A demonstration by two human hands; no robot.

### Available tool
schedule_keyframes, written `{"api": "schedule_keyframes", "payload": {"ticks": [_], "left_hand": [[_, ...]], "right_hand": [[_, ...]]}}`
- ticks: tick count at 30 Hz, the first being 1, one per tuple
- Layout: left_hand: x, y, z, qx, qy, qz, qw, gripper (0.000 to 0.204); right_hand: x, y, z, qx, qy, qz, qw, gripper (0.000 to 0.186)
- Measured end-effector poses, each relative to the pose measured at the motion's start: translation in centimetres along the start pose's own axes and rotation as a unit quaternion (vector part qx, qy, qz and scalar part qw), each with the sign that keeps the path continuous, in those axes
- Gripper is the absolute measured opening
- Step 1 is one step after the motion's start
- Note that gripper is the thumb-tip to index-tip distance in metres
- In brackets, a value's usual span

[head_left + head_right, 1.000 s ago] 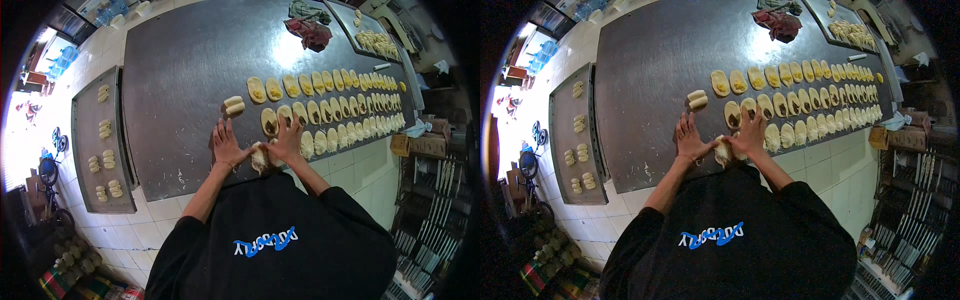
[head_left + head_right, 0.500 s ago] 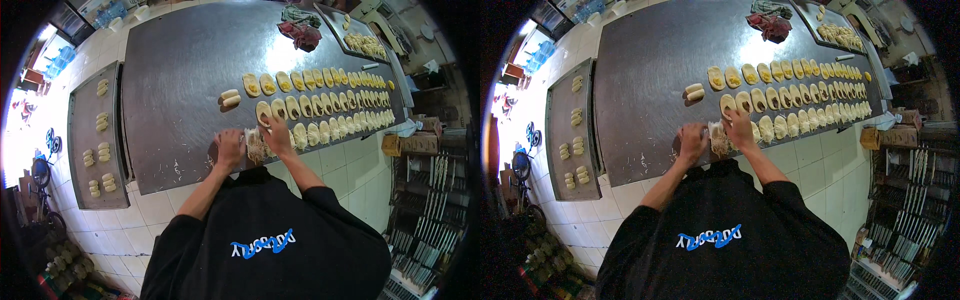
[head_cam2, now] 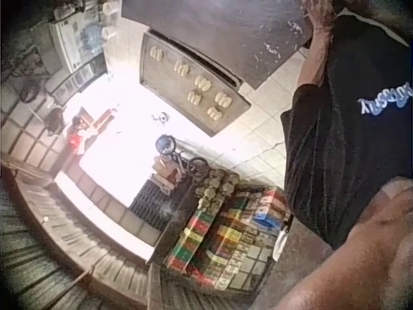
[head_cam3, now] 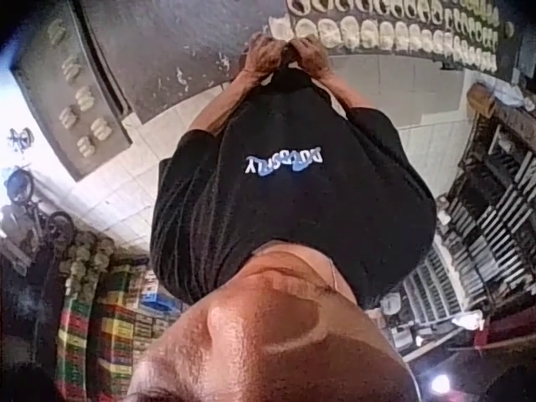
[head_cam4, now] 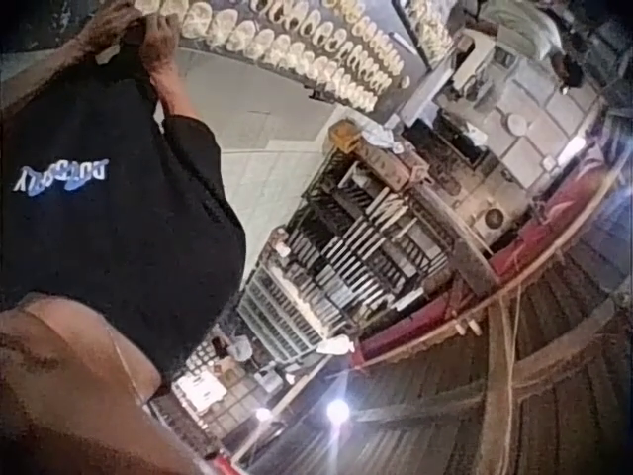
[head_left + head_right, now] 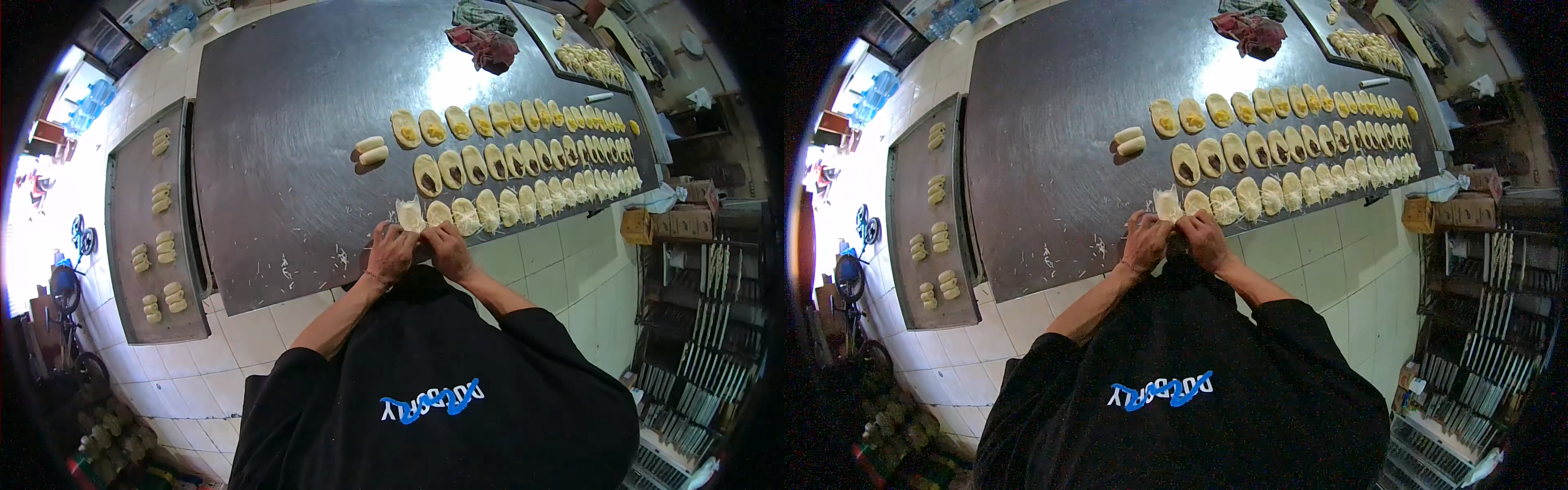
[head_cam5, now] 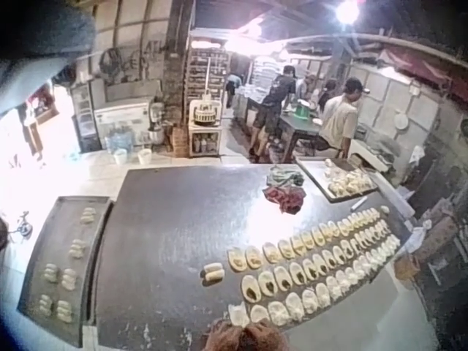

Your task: Folding and rolling dough pieces with fillings on a bakery table.

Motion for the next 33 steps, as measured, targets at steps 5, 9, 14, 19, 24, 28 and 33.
{"api": "schedule_keyframes", "payload": {"ticks": [5, 9, 14, 19, 24, 28, 33], "left_hand": [[-1.5, 0.1, -1.3, 0.146, 0.074, -0.071, 0.984, 0.015], [0.5, -1.4, -4.8, 0.315, 0.056, -0.024, 0.947, 0.031], [-0.3, -1.2, -6.7, 0.304, 0.094, -0.078, 0.945, 0.03], [-1.6, -2.7, -3.0, 0.116, 0.005, -0.077, 0.99, 0.016], [-0.3, -5.3, -6.8, 0.208, -0.033, -0.082, 0.974, 0.049], [-0.7, -3.8, -7.5, 0.215, 0.046, -0.066, 0.973, 0.051], [-0.3, -4.3, -7.2, 0.228, 0.091, -0.055, 0.968, 0.047]], "right_hand": [[-0.2, -0.1, 1.1, -0.091, -0.114, -0.008, 0.989, 0.016], [1.2, -3.6, 3.3, -0.14, -0.029, -0.001, 0.99, 0.029], [1.2, -3.4, 4.4, -0.088, -0.105, 0.002, 0.991, 0.014], [1.2, -1.8, 2.6, 0.04, -0.008, 0.012, 0.999, 0.021], [2.0, -5.8, 3.6, -0.001, 0.006, 0.05, 0.999, 0.015], [1.2, -3.8, 4.8, -0.007, -0.057, -0.009, 0.998, 0.018], [0.6, -2.6, 3.4, 0.07, -0.052, -0.022, 0.996, 0.026]]}}
Point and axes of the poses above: each hand's wrist, its own y-axis away from the middle knuckle, its own x-axis out of the back of the hand, z = x × y, the point moved 8 cm from there along -y, towards the middle knuckle, and after that the axes turned 6 degrees about -z, right-handed, at the moved point
